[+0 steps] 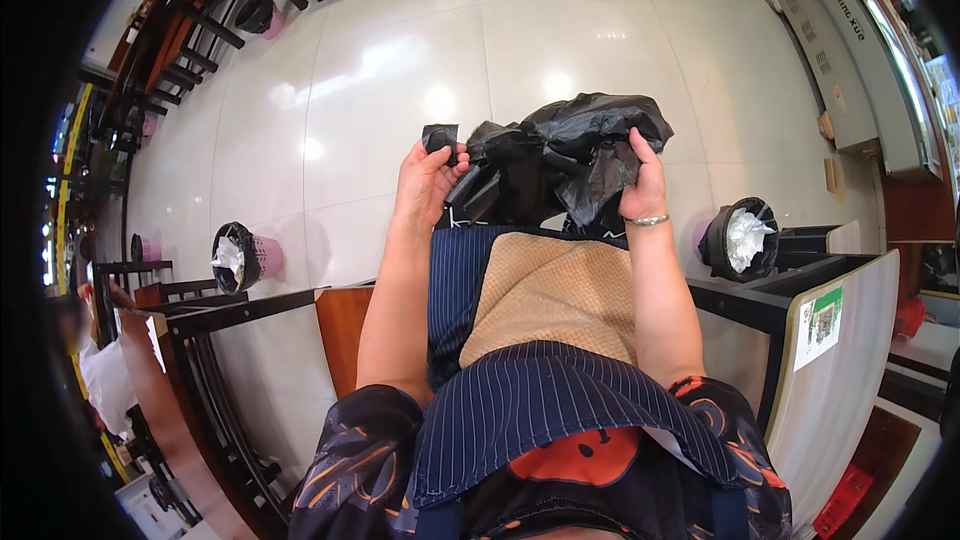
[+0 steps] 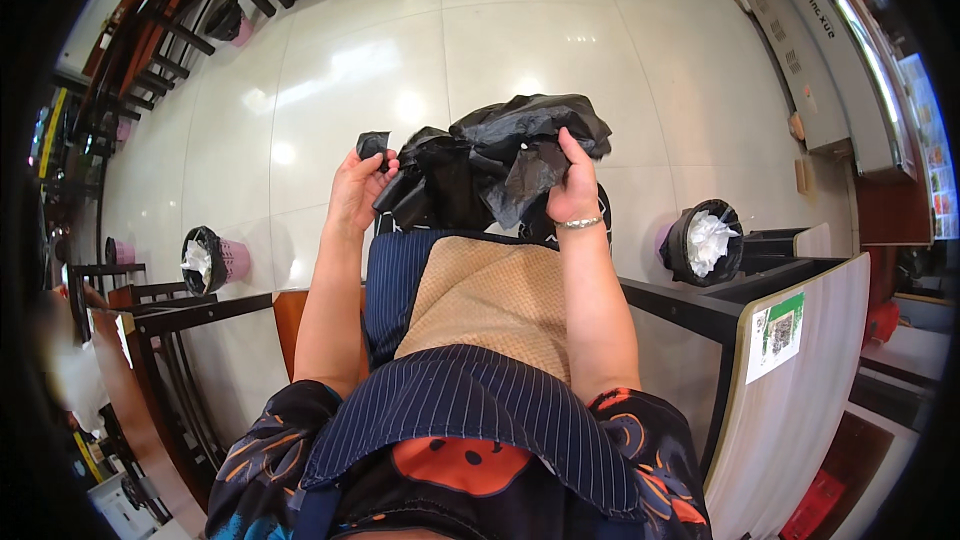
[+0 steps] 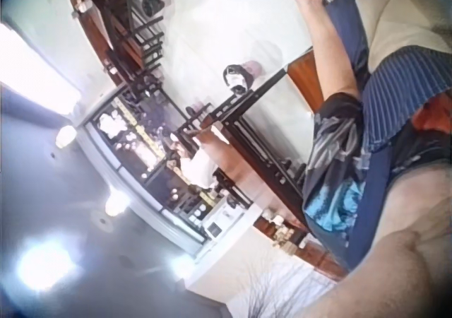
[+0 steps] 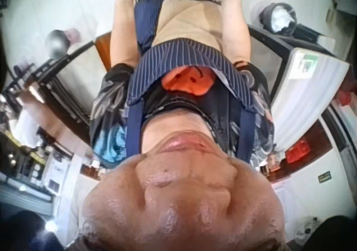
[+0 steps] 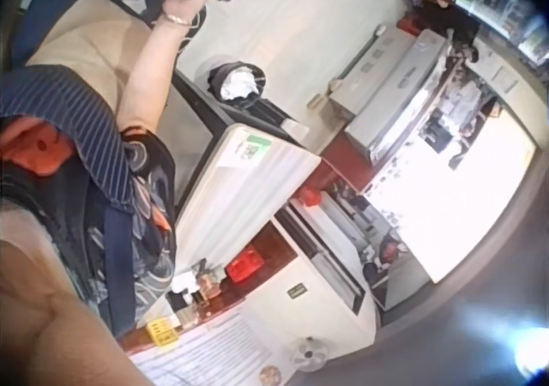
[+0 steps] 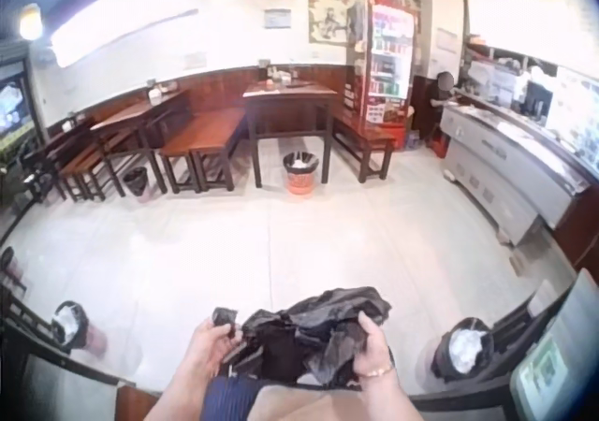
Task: The person takes a black plastic bag from a red bag, walks to a dining area, and lines two pink trash bins with the black bags. They adjust the bags inside the bins and tie the excess material.
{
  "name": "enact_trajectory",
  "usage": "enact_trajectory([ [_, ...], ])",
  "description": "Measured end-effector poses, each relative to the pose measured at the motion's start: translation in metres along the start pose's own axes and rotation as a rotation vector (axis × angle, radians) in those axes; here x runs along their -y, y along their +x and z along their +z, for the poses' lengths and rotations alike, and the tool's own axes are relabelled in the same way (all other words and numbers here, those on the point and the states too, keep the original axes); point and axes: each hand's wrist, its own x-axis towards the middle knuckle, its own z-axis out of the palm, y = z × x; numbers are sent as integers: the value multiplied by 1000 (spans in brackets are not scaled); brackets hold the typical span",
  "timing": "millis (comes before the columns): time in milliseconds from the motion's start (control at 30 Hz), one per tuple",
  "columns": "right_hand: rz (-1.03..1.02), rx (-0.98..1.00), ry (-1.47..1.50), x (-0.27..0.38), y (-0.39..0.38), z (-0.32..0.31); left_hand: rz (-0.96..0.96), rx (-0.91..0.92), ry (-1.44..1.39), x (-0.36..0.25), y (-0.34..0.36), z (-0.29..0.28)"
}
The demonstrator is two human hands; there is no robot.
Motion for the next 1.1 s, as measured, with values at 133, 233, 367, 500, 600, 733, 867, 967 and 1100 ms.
enact_trajectory([
  [133, 62, 92, -43, 7, -15, 25, 100, 77, 354, -4, -15, 13],
  [233, 102, 137, -114, 13, -22, 46, 275, 195, 732, -2, -25, 34],
  [367, 81, 240, -339, 5, -33, 87, 339, 322, 1083, 7, -28, 63],
  [500, 176, 413, -455, 20, -35, 84, 296, 99, 755, 25, -12, 43],
  [600, 195, 203, -717, 17, -25, 25, 629, -200, 662, 26, -15, 37],
  [733, 112, -43, -1153, 4, -42, -8, 772, -220, 708, 27, -10, 22],
  [867, -262, 25, -1142, -3, -38, 7, 885, -87, 976, 24, -19, 40],
  [967, -461, 73, -994, -12, -28, 42, 1186, 224, 1176, 30, -27, 58],
  [1100, -22, 109, -1024, -32, -12, 17, 796, 190, 1082, 43, -41, 61],
])
